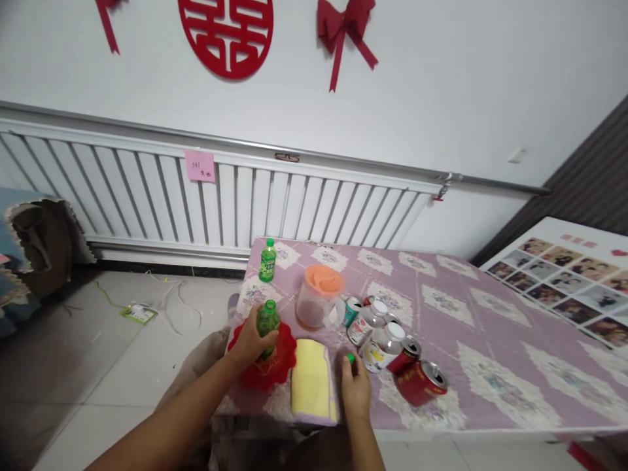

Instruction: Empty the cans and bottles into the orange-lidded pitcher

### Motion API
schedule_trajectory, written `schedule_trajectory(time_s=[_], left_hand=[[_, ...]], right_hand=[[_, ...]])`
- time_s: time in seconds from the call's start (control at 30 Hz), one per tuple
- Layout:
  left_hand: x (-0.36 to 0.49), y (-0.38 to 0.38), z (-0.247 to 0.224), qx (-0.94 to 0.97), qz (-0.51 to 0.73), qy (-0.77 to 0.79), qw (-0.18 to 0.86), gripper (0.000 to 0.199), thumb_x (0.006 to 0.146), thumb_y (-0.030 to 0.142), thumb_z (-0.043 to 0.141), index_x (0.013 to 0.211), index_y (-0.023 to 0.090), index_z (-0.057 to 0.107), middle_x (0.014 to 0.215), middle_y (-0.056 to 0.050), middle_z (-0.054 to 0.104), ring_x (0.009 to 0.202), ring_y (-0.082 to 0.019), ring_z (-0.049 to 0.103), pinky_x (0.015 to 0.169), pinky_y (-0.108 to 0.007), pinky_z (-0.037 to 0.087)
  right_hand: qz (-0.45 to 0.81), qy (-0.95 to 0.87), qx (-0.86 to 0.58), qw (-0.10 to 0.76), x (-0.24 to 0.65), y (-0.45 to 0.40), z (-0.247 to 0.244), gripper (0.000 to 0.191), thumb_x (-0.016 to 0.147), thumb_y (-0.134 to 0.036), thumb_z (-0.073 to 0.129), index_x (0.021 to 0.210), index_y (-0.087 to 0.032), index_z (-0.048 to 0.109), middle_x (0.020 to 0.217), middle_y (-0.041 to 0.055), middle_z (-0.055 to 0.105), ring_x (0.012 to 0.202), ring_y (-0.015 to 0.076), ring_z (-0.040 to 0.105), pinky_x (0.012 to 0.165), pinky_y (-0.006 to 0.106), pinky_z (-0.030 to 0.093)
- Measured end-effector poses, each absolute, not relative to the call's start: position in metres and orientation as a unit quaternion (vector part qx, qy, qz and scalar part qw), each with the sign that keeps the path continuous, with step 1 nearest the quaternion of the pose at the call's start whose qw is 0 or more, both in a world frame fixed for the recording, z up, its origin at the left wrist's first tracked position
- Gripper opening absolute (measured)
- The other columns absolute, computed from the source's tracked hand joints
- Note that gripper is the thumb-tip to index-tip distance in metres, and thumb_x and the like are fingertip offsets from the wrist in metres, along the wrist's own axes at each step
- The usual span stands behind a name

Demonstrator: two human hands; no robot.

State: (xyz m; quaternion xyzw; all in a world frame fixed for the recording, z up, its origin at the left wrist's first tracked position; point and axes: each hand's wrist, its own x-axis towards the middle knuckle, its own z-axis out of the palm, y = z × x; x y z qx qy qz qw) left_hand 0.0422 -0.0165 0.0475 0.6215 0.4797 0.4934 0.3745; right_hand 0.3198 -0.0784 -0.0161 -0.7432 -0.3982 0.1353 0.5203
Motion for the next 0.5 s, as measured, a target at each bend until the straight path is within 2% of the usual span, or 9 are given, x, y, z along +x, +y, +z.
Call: schedule_trajectory(time_s=[0.2, 0.3, 0.37, 0.43, 0.5], left_hand=[[0.042, -0.012, 0.039, 0.616, 0.514, 0.454, 0.388, 0.066, 0.073, 0.017, 0.069, 0.133, 0.019, 0.042, 0.129, -0.013, 0.059, 0.119, -0.026, 0.058, 0.106, -0.042, 0.044], [0.042, -0.009, 0.034, 0.625, 0.521, 0.447, 0.371, 0.067, 0.072, 0.017, 0.070, 0.132, 0.017, 0.042, 0.133, -0.014, 0.057, 0.125, -0.027, 0.055, 0.110, -0.044, 0.040], [0.042, -0.008, 0.032, 0.628, 0.522, 0.446, 0.368, 0.067, 0.072, 0.018, 0.071, 0.132, 0.017, 0.041, 0.134, -0.015, 0.056, 0.127, -0.028, 0.054, 0.111, -0.045, 0.040], [0.041, -0.008, 0.032, 0.628, 0.523, 0.443, 0.370, 0.068, 0.072, 0.017, 0.071, 0.133, 0.017, 0.041, 0.135, -0.016, 0.056, 0.128, -0.028, 0.054, 0.111, -0.045, 0.040], [0.041, -0.008, 0.033, 0.627, 0.522, 0.442, 0.373, 0.069, 0.072, 0.016, 0.071, 0.133, 0.019, 0.041, 0.137, -0.016, 0.055, 0.129, -0.028, 0.053, 0.112, -0.046, 0.039]], right_hand=[[0.155, -0.434, -0.708, 0.535, 0.295, -0.056, 0.043, 0.060, 0.077, -0.064, 0.054, 0.107, -0.014, 0.068, 0.085, 0.0075, 0.072, 0.081, 0.0256, 0.065, 0.075, 0.038, 0.053], [0.188, -0.492, -0.668, 0.526, 0.263, -0.039, 0.090, 0.056, 0.074, -0.058, 0.063, 0.110, -0.016, 0.066, 0.088, 0.0055, 0.070, 0.078, 0.0217, 0.064, 0.072, 0.033, 0.053], [0.220, -0.588, -0.608, 0.485, 0.237, -0.031, 0.122, 0.046, 0.079, -0.050, 0.062, 0.109, -0.017, 0.064, 0.094, 0.0062, 0.069, 0.081, 0.0202, 0.063, 0.076, 0.033, 0.051], [0.239, -0.666, -0.570, 0.417, 0.212, -0.025, 0.151, 0.031, 0.082, -0.043, 0.060, 0.102, -0.019, 0.065, 0.091, 0.0041, 0.067, 0.080, 0.0182, 0.061, 0.074, 0.031, 0.050], [0.245, -0.715, -0.549, 0.358, 0.194, -0.019, 0.171, 0.029, 0.084, -0.037, 0.058, 0.106, -0.020, 0.064, 0.085, 0.0017, 0.065, 0.076, 0.0170, 0.060, 0.070, 0.029, 0.049]])
